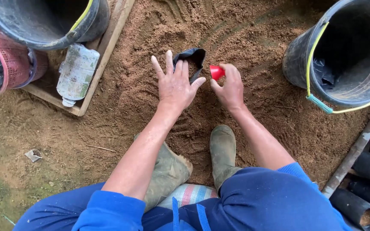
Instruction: The person sits on the ground and fills a black planting pouch with soil using their hands. They then place the filled pouch into a bucket and repeat the process with another pouch.
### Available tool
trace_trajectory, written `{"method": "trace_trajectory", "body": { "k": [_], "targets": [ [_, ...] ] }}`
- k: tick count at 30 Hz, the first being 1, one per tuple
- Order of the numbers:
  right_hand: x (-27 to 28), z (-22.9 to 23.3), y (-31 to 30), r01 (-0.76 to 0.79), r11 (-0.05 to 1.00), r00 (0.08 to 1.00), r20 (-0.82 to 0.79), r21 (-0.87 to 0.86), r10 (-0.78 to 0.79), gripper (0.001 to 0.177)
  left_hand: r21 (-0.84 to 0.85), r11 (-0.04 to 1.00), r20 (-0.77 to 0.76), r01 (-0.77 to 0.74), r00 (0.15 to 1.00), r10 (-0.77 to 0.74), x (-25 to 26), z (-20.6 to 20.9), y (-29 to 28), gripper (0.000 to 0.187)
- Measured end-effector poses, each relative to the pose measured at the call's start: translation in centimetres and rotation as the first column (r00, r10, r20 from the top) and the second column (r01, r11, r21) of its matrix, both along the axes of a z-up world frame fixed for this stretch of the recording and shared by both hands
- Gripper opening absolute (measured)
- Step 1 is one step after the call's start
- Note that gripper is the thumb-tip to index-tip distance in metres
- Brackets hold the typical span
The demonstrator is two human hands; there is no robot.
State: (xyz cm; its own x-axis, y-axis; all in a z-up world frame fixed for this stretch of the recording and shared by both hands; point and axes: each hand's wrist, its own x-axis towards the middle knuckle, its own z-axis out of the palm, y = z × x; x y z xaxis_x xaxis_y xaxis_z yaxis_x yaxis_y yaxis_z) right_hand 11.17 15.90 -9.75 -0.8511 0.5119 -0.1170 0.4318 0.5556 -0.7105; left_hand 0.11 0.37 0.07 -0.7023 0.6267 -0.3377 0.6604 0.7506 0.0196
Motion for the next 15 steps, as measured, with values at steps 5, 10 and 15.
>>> {"method": "trace_trajectory", "body": {
  "k": [5, 10, 15],
  "targets": [
    [-0.6, -5.8, 0.9, -0.112, 0.934, 0.988, -0.067, 0.340, 0.142, 0.064, -0.088, 0.991, 0.142, 0.097, 0.986, -0.084, 0.8, 0.8, -0.1, 0.088],
    [0.6, -5.2, -3.7, -0.277, 0.863, 0.938, -0.077, 0.422, 0.338, 0.058, 0.224, 0.974, 0.118, -0.029, 0.993, 0.002, 1.3, 0.8, -2.2, 0.061],
    [2.6, -5.8, -4.1, -0.343, 0.887, 0.930, -0.020, 0.309, 0.367, 0.060, 0.527, 0.624, 0.420, -0.577, 0.815, 0.399, 5.6, -1.5, -7.2, 0.055]
  ]
}}
